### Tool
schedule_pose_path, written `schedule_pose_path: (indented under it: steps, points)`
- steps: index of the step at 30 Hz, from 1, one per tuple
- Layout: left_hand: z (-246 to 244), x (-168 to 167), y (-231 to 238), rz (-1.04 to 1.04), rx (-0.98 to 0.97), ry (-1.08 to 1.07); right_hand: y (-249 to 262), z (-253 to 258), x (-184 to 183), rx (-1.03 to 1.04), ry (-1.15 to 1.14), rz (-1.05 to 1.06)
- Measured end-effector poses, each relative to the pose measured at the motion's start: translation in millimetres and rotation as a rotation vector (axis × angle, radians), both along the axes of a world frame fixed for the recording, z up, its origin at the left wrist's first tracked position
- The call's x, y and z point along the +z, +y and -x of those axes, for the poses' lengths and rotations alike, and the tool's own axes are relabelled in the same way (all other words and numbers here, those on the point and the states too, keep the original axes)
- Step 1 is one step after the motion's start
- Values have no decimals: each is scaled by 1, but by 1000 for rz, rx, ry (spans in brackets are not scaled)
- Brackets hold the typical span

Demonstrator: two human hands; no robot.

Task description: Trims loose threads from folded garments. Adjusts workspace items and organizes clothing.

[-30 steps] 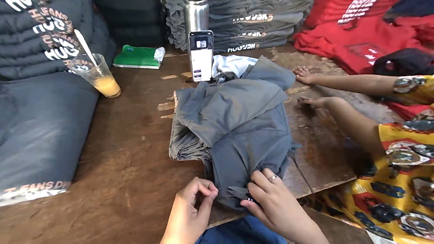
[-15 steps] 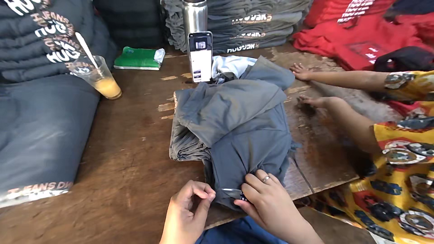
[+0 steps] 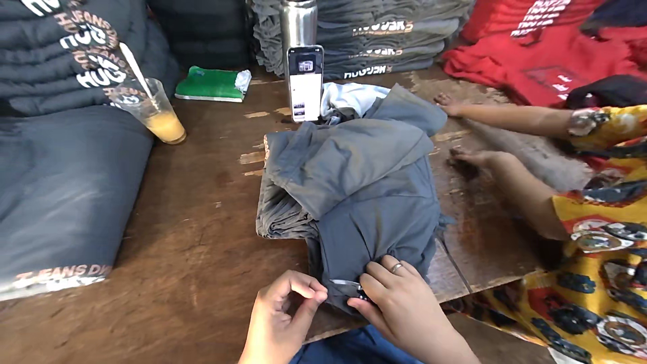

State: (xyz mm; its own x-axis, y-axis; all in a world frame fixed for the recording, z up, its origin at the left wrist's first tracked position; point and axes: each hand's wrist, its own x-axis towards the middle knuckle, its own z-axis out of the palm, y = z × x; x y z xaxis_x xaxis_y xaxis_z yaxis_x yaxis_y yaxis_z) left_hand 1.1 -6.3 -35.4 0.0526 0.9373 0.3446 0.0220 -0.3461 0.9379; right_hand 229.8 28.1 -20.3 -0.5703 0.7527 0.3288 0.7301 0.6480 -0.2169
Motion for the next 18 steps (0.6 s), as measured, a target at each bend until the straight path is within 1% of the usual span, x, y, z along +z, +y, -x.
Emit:
schedule_pose_path:
  steps: [2,4,5,6,8,9,10,12,15,18]
  points:
    - [-2,-2,2,-19,-31,-9,2,5,-5,-30,-5,-53]
    - [-1,-1,2,-55,-103,-23,5,6,-17,-36,23,-116]
    - [2,2,2,-70,-176,-22,6,4,-18,-22,48,-105]
    - [7,7,1,-72,-288,-24,7,-2,-18,2,100,-67]
    - [20,16,-1,-45,-552,-26,11,-18,-15,51,283,52]
    - [25,18,-1,-41,-617,-5,12,-28,-15,66,387,114]
    - [28,18,-1,-53,-596,36,13,-37,-15,78,470,169]
    - [30,17,-2,-93,-403,151,16,-47,-17,98,575,235]
    - [14,14,3,-116,-107,261,14,-46,-6,107,592,286]
    - [-14,11,7,-98,82,363,13,-45,-4,98,564,284]
